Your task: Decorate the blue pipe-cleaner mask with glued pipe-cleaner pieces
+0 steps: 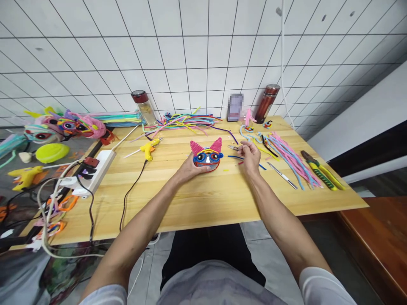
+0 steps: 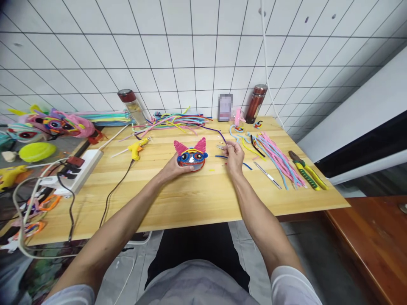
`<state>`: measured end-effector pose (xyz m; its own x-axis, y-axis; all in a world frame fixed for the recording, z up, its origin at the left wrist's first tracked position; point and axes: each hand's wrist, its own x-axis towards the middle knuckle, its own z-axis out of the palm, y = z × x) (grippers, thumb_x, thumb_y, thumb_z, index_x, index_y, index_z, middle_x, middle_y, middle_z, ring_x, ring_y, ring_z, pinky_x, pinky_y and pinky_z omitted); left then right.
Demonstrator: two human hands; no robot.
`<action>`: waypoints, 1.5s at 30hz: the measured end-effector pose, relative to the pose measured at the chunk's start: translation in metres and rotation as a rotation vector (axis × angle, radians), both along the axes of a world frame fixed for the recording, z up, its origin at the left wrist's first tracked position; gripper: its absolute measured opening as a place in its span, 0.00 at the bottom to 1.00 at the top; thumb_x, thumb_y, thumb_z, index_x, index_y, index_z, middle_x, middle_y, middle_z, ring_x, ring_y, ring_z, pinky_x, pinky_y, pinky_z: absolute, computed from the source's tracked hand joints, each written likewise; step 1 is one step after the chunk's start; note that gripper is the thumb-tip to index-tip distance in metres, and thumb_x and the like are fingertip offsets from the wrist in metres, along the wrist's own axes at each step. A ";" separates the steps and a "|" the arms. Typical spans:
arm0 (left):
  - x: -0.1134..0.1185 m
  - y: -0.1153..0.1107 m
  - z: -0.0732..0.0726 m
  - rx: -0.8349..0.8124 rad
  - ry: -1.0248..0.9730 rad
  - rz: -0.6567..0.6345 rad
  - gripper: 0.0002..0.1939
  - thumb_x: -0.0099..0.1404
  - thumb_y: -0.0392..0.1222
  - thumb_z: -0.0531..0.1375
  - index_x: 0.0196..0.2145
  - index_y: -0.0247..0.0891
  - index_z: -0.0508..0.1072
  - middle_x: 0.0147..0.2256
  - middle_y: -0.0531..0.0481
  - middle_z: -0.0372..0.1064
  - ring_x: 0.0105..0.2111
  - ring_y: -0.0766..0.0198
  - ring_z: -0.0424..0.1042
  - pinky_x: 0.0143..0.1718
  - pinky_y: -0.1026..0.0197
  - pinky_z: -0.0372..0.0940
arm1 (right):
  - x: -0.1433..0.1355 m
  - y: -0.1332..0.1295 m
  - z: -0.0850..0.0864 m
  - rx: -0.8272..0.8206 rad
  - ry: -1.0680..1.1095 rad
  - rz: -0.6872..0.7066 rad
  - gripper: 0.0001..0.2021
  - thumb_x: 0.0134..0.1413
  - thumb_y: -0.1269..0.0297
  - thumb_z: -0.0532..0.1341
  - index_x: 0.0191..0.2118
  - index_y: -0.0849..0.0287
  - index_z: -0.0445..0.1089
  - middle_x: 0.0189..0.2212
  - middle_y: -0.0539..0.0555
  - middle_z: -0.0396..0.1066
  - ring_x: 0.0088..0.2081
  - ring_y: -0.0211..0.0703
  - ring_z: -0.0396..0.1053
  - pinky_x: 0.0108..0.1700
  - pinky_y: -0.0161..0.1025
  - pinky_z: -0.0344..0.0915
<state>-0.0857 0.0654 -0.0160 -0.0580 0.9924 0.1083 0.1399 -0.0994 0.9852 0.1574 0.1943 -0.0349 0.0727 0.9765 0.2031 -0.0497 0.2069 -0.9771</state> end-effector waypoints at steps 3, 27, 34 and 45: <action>-0.002 -0.002 -0.010 0.013 -0.004 0.039 0.43 0.48 0.55 0.80 0.58 0.40 0.73 0.56 0.40 0.78 0.56 0.40 0.77 0.62 0.41 0.70 | 0.013 0.002 0.017 0.016 -0.045 0.028 0.15 0.54 0.55 0.62 0.44 0.56 0.76 0.31 0.50 0.77 0.29 0.40 0.72 0.37 0.40 0.72; -0.005 -0.007 -0.015 0.028 0.162 0.069 0.40 0.57 0.49 0.72 0.62 0.39 0.62 0.61 0.38 0.70 0.60 0.45 0.72 0.66 0.42 0.65 | 0.008 -0.050 0.023 0.227 -1.222 0.444 0.07 0.66 0.70 0.57 0.40 0.58 0.73 0.39 0.58 0.78 0.40 0.46 0.72 0.42 0.38 0.62; -0.003 -0.007 -0.013 0.022 0.134 0.069 0.43 0.52 0.54 0.76 0.59 0.39 0.63 0.59 0.37 0.71 0.59 0.43 0.73 0.63 0.43 0.68 | 0.005 -0.049 0.014 0.276 -1.057 0.498 0.05 0.65 0.69 0.58 0.40 0.57 0.71 0.38 0.54 0.77 0.39 0.44 0.73 0.43 0.37 0.64; 0.002 0.002 -0.027 0.058 0.000 0.119 0.44 0.49 0.57 0.79 0.56 0.40 0.64 0.57 0.40 0.73 0.56 0.50 0.76 0.59 0.48 0.71 | 0.016 -0.048 0.002 0.460 -0.853 0.525 0.11 0.64 0.71 0.59 0.42 0.55 0.79 0.40 0.56 0.81 0.43 0.47 0.76 0.48 0.43 0.69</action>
